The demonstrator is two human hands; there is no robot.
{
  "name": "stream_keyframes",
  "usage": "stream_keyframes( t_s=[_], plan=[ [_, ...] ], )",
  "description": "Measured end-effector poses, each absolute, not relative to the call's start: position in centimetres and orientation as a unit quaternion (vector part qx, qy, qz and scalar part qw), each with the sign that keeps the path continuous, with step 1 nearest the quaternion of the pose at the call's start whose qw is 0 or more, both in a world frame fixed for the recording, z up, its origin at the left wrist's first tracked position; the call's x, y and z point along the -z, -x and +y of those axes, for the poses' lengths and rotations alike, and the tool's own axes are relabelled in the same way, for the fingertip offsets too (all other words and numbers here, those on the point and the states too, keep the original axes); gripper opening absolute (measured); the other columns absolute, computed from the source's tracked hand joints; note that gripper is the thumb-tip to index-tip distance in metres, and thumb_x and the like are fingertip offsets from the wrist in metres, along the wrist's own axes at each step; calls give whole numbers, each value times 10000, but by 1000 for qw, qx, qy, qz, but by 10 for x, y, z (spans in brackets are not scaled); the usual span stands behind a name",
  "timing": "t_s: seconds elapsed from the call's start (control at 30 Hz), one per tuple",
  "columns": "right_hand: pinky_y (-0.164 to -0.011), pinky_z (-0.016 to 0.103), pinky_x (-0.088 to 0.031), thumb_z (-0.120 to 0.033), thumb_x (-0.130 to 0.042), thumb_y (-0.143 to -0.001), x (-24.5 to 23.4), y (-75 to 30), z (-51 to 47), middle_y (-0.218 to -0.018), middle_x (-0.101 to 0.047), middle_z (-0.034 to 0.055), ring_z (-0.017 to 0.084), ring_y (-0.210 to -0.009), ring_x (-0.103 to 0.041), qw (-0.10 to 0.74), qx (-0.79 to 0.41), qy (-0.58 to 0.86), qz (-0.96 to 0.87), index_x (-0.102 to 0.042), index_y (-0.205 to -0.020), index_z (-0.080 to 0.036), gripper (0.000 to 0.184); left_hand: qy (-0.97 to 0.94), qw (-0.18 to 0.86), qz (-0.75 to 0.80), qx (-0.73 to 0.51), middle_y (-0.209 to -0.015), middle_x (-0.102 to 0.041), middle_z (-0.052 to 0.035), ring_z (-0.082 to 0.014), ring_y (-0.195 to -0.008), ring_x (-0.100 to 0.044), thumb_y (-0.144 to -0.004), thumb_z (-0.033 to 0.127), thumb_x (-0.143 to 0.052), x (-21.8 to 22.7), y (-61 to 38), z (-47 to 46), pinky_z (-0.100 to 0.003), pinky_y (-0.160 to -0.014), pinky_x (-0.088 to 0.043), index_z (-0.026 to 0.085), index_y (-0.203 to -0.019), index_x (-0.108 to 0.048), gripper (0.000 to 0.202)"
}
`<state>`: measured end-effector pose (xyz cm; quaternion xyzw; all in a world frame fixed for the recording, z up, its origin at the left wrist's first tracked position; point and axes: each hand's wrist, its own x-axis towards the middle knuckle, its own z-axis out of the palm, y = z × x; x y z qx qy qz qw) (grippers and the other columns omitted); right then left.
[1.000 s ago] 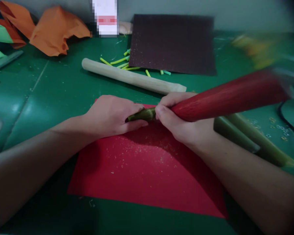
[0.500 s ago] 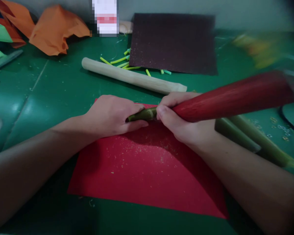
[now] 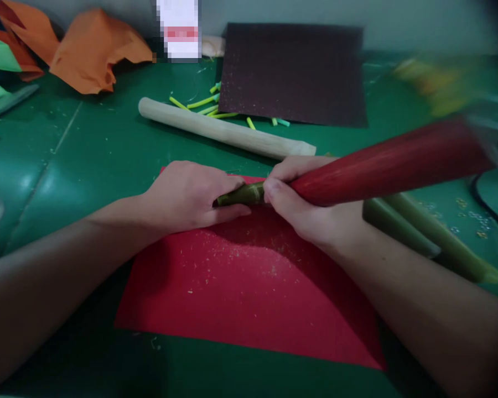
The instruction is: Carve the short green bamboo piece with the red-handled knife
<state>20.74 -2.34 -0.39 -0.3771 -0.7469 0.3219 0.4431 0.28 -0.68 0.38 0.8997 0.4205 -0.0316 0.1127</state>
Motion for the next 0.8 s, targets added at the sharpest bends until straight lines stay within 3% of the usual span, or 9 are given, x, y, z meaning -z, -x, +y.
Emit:
stream_keyframes(
  t_s=[0.23, 0.63, 0.8],
  plan=[
    [-603, 296, -473, -177, -649, -870, 9, -208, -22, -593, -593, -25, 126, -582, -570, 494, -324, 394, -704, -609, -617, -242, 265, -904, 113, 413, 19, -1104, -791, -35, -261, -984, -718, -996, 603, -432, -3, -2, -7, -305, -624, -339, 295, -1265, -699, 489],
    [-494, 275, -406, -164, -632, -840, 5, -209, -23, -560, -571, -39, 103, -492, -491, 448, -320, 366, -751, -578, -604, -233, 251, -900, 125, 417, 17, -1011, -794, -21, -225, -885, -707, -998, 607, -416, -4, -2, -6, -294, -594, -315, 274, -1090, -735, 471],
    [-590, 287, -458, -185, -666, -838, 9, -208, -19, -585, -591, -30, 106, -551, -541, 506, -312, 361, -718, -605, -598, -237, 252, -900, 134, 414, 13, -1137, -791, -15, -250, -982, -716, -990, 630, -427, -3, 0, -5, -291, -626, -344, 331, -1289, -687, 496]
  ],
)
